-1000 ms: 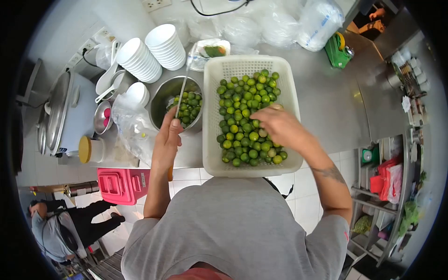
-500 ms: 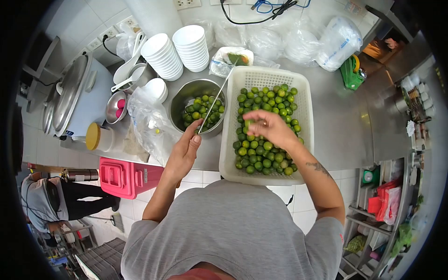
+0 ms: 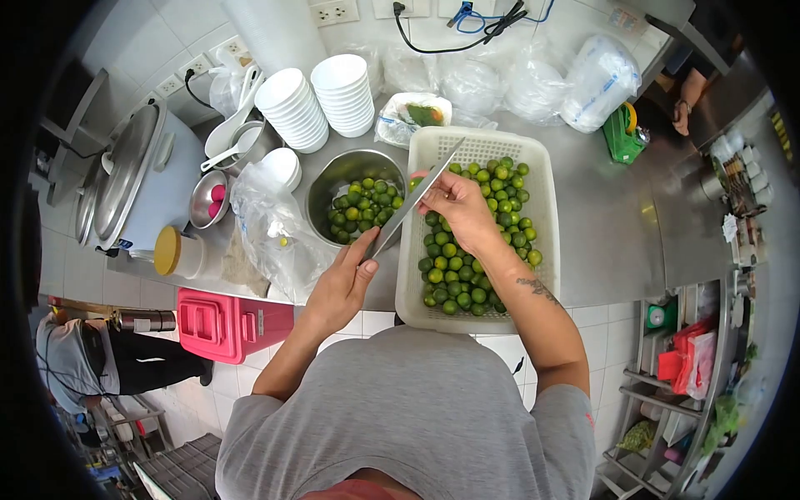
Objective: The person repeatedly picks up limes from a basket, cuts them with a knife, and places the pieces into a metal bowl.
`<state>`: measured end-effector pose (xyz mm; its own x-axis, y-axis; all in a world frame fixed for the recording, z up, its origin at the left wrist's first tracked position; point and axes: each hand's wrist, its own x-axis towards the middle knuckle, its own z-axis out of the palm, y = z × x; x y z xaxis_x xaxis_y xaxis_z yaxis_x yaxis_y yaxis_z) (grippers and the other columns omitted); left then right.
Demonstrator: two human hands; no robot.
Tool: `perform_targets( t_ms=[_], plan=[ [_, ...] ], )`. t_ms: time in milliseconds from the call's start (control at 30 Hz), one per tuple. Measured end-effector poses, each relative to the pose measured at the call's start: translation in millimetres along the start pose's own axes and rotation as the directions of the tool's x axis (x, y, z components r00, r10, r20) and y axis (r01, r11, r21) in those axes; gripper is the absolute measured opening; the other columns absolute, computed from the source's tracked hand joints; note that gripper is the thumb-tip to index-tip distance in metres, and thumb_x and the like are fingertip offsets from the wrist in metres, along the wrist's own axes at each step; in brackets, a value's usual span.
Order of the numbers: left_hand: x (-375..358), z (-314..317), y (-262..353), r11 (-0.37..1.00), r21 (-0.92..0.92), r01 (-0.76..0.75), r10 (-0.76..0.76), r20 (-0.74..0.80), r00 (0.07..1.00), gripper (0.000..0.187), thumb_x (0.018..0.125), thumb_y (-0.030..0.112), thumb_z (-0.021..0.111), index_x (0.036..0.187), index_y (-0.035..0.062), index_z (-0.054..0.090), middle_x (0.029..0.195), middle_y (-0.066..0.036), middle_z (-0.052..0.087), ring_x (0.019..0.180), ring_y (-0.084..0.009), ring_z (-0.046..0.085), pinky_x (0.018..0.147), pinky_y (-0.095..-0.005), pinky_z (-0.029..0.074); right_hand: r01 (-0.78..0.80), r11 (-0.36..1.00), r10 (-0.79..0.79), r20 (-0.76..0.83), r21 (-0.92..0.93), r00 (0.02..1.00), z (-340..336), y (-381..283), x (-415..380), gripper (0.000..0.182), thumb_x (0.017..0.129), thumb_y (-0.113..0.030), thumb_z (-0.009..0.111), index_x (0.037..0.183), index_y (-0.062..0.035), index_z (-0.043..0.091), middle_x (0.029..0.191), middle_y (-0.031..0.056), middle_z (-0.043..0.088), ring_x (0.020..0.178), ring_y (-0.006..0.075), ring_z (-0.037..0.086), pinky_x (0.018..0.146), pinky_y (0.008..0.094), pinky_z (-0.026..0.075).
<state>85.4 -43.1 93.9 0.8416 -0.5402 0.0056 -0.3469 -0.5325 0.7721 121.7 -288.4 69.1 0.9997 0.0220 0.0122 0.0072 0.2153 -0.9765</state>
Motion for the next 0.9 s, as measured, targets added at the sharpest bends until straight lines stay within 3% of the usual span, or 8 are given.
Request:
perform_targets(
  t_ms=[67,167,267,367,567,667,767,900],
  plan=[
    [-1.8,-0.1,0.6,1.0,0.009,-0.002,0.002,-0.018,1.0,0.048,0.102,0.035,0.039,0.145,0.0127,0.034,0.11,-0.027,0.053,0.09,-0.0472,0.059,0.076,-0.0515,0.048,0.005,1.0,-0.005,-0.007,-0.021,1.0,7.9,2.2,-0.3,0.028,0.092,-0.005,0.06,0.119,0.0044,0.06,0.091,0.0066,0.067,0.083,0.0128,0.062,0.075,0.0267,0.051],
    [5.3,-9.0,14.0,0.972,-0.009,0.234,-0.233,0.019,0.972,0.049,0.103,0.034,0.039,0.145,0.0094,0.036,0.13,-0.025,0.05,0.115,-0.0411,0.055,0.097,-0.0409,0.043,-0.057,0.993,0.069,0.11,-0.108,0.992,28.1,6.9,-7.1,0.027,0.093,-0.006,0.06,0.118,0.0037,0.061,0.094,0.0058,0.066,0.079,0.0117,0.06,0.074,0.0262,0.05],
    [2.3,-13.1,9.0,0.993,-0.113,0.024,-0.032,-0.076,0.997,0.049,0.103,0.033,0.039,0.146,0.0102,0.035,0.129,-0.025,0.051,0.113,-0.04,0.056,0.096,-0.0402,0.043,-0.055,0.998,0.056,0.062,-0.02,0.997,35.5,10.3,-5.3,0.027,0.093,-0.007,0.061,0.116,0.0061,0.059,0.095,0.0079,0.066,0.082,0.0135,0.063,0.075,0.0277,0.052],
    [-6.4,-16.8,13.4,0.999,-0.038,-0.024,0.022,-0.057,0.998,0.05,0.103,0.034,0.037,0.148,0.015,0.03,0.112,-0.025,0.054,0.096,-0.044,0.06,0.084,-0.0484,0.048,-0.033,0.998,0.032,0.022,0.058,0.999,33.7,9.4,-5.5,0.027,0.093,-0.006,0.06,0.116,0.0065,0.058,0.096,0.0086,0.066,0.084,0.0142,0.063,0.075,0.0284,0.052],
    [-15.7,-10.2,2.2,0.998,-0.026,0.064,-0.064,0.006,0.998,0.05,0.103,0.035,0.037,0.148,0.0159,0.03,0.111,-0.025,0.054,0.095,-0.0437,0.06,0.082,-0.0476,0.049,-0.006,1.0,0.006,0.021,0.03,1.0,30.4,9.9,-5.2,0.021,0.093,-0.002,0.058,0.113,0.0054,0.058,0.092,0.0081,0.065,0.08,0.014,0.062,0.074,0.0283,0.052],
    [-13.0,-13.1,11.5,0.991,-0.027,0.128,-0.128,0.014,0.992,0.049,0.103,0.033,0.039,0.148,0.0127,0.032,0.122,-0.022,0.054,0.104,-0.0361,0.06,0.091,-0.0405,0.046,-0.019,1.0,0.02,0.07,-0.024,0.997,35.6,12.9,-5.9,0.02,0.092,-0.001,0.058,0.112,0.0052,0.058,0.09,0.008,0.065,0.079,0.0137,0.062,0.074,0.0278,0.051],
    [-0.8,-6.8,6.2,0.999,0.011,0.034,-0.033,-0.078,0.996,0.051,0.103,0.035,0.037,0.148,0.0116,0.029,0.11,-0.025,0.055,0.092,-0.0455,0.06,0.079,-0.049,0.049,-0.05,0.998,0.052,0.104,-0.023,0.993,51.4,11.8,-9.3,0.02,0.091,-0.002,0.059,0.11,0.0048,0.059,0.089,0.0075,0.065,0.078,0.013,0.061,0.073,0.0265,0.051],
    [15.0,-5.3,-0.9,1.0,-0.022,-0.016,0.014,-0.105,0.994,0.049,0.102,0.034,0.038,0.144,0.0083,0.031,0.114,-0.027,0.055,0.094,-0.0461,0.06,0.078,-0.0505,0.049,-0.034,0.999,0.036,0.128,-0.02,0.991,49.3,10.8,-1.9,0.018,0.091,-0.004,0.061,0.106,0.0042,0.06,0.089,0.0069,0.065,0.077,0.0123,0.061,0.071,0.0262,0.05]
  ],
)
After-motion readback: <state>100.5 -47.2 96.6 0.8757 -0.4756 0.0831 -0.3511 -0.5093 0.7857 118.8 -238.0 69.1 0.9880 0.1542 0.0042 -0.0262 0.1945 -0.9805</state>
